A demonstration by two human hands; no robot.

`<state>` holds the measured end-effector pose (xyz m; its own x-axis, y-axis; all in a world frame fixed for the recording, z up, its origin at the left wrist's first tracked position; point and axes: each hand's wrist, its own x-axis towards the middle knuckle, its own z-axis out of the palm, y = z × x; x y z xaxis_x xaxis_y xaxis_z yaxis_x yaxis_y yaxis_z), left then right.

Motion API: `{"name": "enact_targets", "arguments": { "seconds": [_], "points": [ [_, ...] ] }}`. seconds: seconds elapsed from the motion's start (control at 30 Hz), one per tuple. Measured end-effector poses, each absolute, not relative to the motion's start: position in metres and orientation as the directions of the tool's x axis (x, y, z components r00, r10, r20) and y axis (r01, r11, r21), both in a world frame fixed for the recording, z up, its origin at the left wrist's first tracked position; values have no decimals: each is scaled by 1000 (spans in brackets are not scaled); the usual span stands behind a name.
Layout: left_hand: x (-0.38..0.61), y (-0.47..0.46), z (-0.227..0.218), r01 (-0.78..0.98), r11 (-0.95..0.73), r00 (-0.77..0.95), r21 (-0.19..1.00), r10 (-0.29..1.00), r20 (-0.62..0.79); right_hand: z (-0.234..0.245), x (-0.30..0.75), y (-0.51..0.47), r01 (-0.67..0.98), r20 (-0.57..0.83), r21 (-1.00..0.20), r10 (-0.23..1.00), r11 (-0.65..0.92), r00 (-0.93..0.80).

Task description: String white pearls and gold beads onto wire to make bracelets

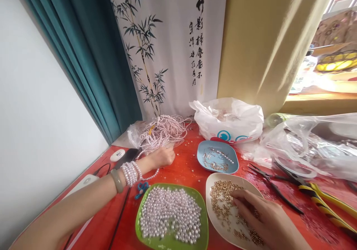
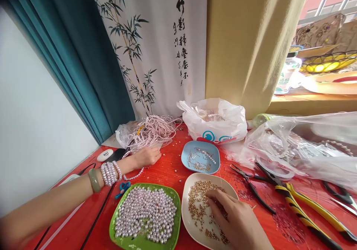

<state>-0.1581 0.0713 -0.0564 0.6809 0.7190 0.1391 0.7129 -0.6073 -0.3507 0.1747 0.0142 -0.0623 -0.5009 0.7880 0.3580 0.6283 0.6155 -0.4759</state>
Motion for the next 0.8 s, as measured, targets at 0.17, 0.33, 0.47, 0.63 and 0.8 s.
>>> {"name": "enact_targets", "arguments": {
  "seconds": [0.17,0.33,0.47,0.63,0.8],
  "points": [
    [-153,74,-60,848,-515,530,-127,822,209,-62,175,15,624,341,-497,797,603,-498],
    [-147,85,-61,898,-427,400,110,894,202,-64,172,13,611,346,-542,816,576,-462],
    [-142,93,-53,898,-374,345,232,925,156,-64,171,10,606,361,-570,832,554,-421],
    [-122,67,-28,876,-324,300,357,946,124,-60,173,12,603,310,-562,820,567,-482],
    [-104,2,-5,708,-330,467,624,882,-62,-60,172,12,613,317,-552,823,565,-471]
  ]
}}
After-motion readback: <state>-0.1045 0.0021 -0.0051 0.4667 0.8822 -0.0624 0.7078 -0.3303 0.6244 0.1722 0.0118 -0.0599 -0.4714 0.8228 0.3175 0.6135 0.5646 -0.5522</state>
